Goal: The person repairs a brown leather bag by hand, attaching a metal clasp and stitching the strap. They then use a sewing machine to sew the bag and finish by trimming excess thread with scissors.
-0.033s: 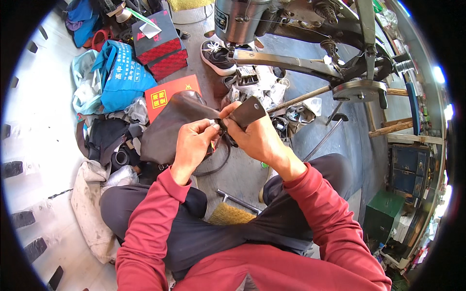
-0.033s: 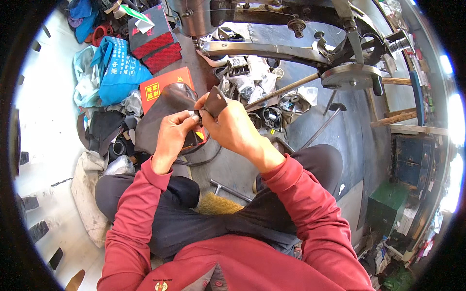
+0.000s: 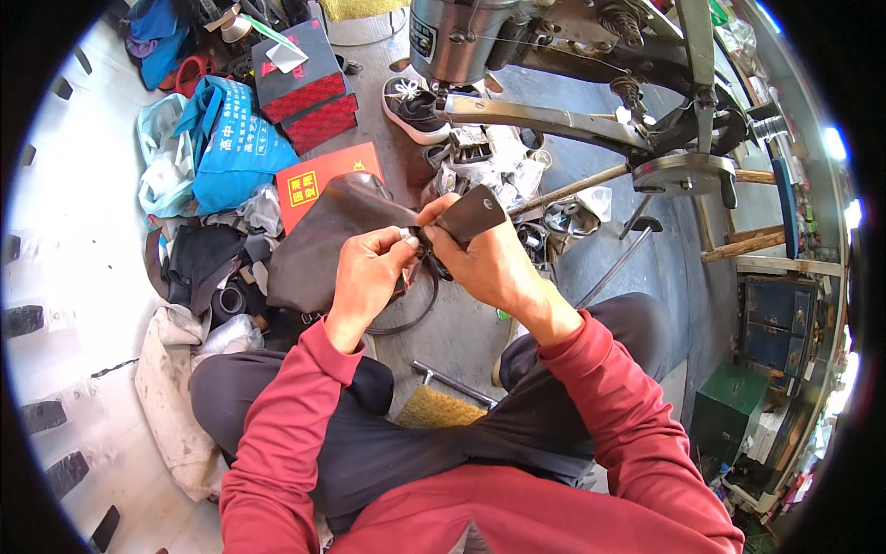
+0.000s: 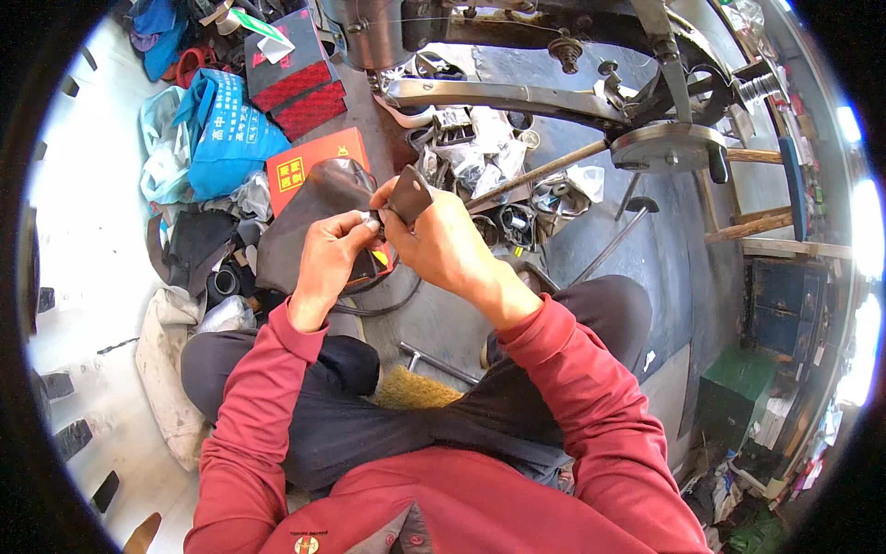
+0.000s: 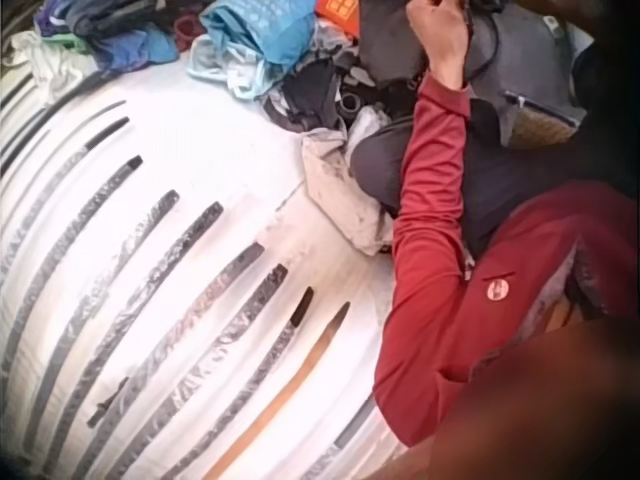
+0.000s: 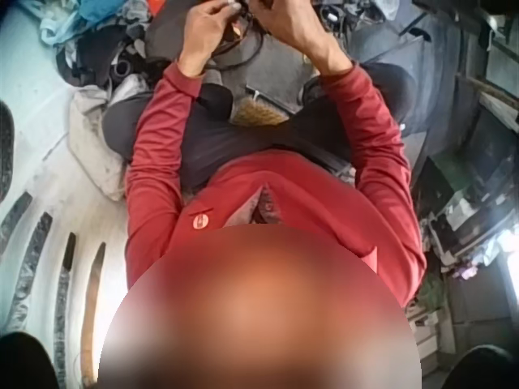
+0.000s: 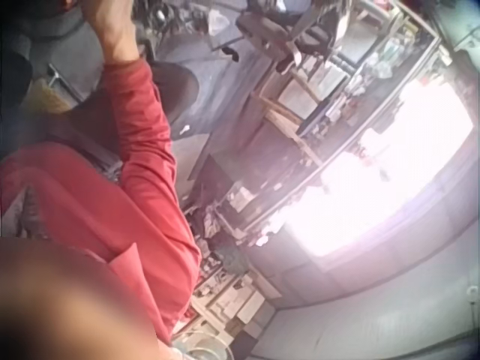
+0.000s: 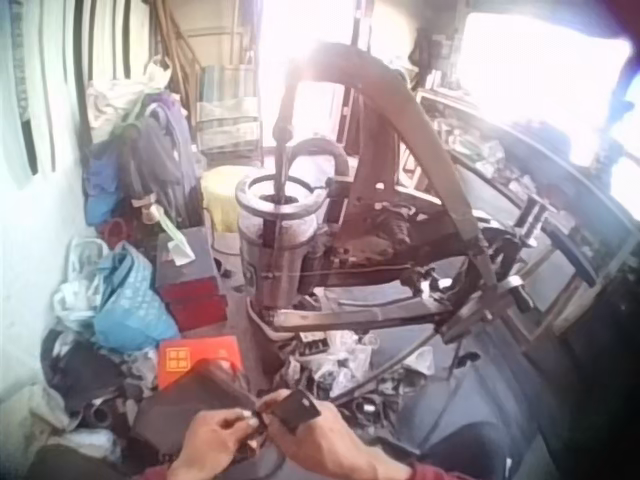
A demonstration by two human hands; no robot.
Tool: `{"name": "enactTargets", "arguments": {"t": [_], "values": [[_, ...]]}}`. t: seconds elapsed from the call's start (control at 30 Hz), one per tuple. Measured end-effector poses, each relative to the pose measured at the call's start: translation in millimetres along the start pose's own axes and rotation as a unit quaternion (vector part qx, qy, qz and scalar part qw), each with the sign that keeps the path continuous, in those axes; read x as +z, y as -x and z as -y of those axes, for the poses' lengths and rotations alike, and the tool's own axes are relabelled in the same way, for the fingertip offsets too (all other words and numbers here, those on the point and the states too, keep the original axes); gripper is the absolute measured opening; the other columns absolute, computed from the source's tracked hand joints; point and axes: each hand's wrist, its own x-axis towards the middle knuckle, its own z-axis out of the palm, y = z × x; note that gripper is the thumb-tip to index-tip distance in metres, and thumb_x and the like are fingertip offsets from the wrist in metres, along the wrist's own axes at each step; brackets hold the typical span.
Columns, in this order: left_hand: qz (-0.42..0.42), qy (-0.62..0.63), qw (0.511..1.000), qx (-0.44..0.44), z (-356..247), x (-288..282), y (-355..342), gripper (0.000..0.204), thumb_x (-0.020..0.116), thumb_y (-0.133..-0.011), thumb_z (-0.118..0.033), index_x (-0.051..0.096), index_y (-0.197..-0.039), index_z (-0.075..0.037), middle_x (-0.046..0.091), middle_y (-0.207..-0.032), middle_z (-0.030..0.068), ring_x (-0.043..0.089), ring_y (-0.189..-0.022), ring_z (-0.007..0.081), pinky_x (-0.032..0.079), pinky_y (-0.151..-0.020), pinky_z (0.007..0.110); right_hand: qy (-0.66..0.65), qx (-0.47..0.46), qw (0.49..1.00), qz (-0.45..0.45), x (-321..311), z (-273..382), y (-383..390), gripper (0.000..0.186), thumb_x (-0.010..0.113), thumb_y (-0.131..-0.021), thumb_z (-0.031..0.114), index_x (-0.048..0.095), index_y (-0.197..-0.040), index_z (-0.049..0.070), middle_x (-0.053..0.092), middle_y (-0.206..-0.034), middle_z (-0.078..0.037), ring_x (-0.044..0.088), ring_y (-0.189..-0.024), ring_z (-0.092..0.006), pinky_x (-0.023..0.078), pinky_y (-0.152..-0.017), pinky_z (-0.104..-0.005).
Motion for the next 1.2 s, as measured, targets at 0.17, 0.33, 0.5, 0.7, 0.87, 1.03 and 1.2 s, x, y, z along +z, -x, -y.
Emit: {"name": "enactTargets", "arguments": {"t": [0.17, 0.33, 0.5, 0.7, 0.87, 1.03, 1.2], "values": [[0.033, -0.049, 0.998, -0.027, 1.2, -5.9, -0.4, 0.02, 0.062, -0.1, -0.013, 0.073, -0.091, 0.003, 0.07, -0.081, -0.0005, 0.061, -0.076, 0.0046, 0.047, -0.07, 0.024, 0.029, -0.063, 0.997, -0.02, 2.1, 1.0, -2.5, 0.012, 0.063, -0.093, 0.003, 0.067, -0.103, 0.0, 0.067, -0.08, -0.013, 0.065, -0.073, -0.0215, 0.053, -0.068, -0.0358], [0.025, -0.02, 0.999, -0.035, 1.3, -5.3, -0.1, 0.021, 0.063, -0.1, -0.013, 0.072, -0.09, 0.002, 0.068, -0.08, -0.0011, 0.059, -0.074, 0.0039, 0.046, -0.068, 0.023, 0.025, -0.02, 0.999, 0.011, -3.5, 2.2, -1.7, 0.012, 0.064, -0.092, 0.005, 0.065, -0.103, -0.001, 0.07, -0.081, -0.02, 0.072, -0.072, -0.0343, 0.056, -0.067, -0.0405], [0.024, -0.057, 0.998, -0.023, -0.7, -4.0, 0.9, 0.022, 0.063, -0.1, -0.014, 0.072, -0.089, 0.003, 0.067, -0.078, -0.0007, 0.058, -0.073, 0.0038, 0.046, -0.066, 0.023, 0.053, -0.07, 0.995, -0.044, 4.2, 0.1, -3.4, 0.012, 0.065, -0.092, 0.006, 0.065, -0.102, -0.001, 0.07, -0.081, -0.02, 0.073, -0.073, -0.0323, 0.056, -0.066, -0.0399], [-0.001, -0.025, 1.0, -0.012, -1.6, -1.6, 1.3, 0.022, 0.064, -0.098, -0.013, 0.067, -0.08, 0.0, 0.061, -0.068, -0.0029, 0.052, -0.062, 0.0031, 0.04, -0.056, 0.024, 0.043, -0.011, 0.999, -0.004, -2.4, 1.7, -3.8, 0.012, 0.064, -0.091, 0.004, 0.066, -0.102, -0.001, 0.07, -0.08, -0.021, 0.074, -0.073, -0.0316, 0.056, -0.066, -0.0408], [-0.005, -0.008, 1.0, -0.003, 1.4, 1.3, 0.6, 0.021, 0.064, -0.097, -0.011, 0.066, -0.078, -0.001, 0.059, -0.066, -0.0039, 0.05, -0.059, 0.0027, 0.038, -0.053, 0.024, 0.031, -0.045, 0.998, -0.044, 3.4, 0.3, -3.2, 0.011, 0.063, -0.091, 0.003, 0.067, -0.099, -0.002, 0.07, -0.079, -0.02, 0.073, -0.07, -0.0312, 0.056, -0.064, -0.0402], [0.003, 0.012, 1.0, -0.007, -2.2, -1.4, -1.1, 0.02, 0.064, -0.098, -0.01, 0.068, -0.081, 0.0, 0.061, -0.07, -0.0029, 0.052, -0.062, 0.0032, 0.04, -0.057, 0.023, -0.018, -0.005, 0.998, -0.058, 1.0, -3.7, -2.6, 0.012, 0.063, -0.09, 0.004, 0.068, -0.099, -0.003, 0.07, -0.079, -0.017, 0.07, -0.07, -0.0231, 0.055, -0.065, -0.0364], [0.017, 0.009, 0.999, -0.029, -9.2, -6.3, -0.1, 0.021, 0.062, -0.1, -0.012, 0.068, -0.084, 0.0, 0.065, -0.076, -0.002, 0.055, -0.067, 0.0037, 0.043, -0.061, 0.023, -0.134, 0.107, 0.984, -0.04, -9.0, -8.9, 0.2, 0.02, 0.056, -0.094, 0.009, 0.069, -0.102, -0.004, 0.072, -0.085, -0.008, 0.063, -0.075, -0.0114, 0.052, -0.065, -0.0294]]}}
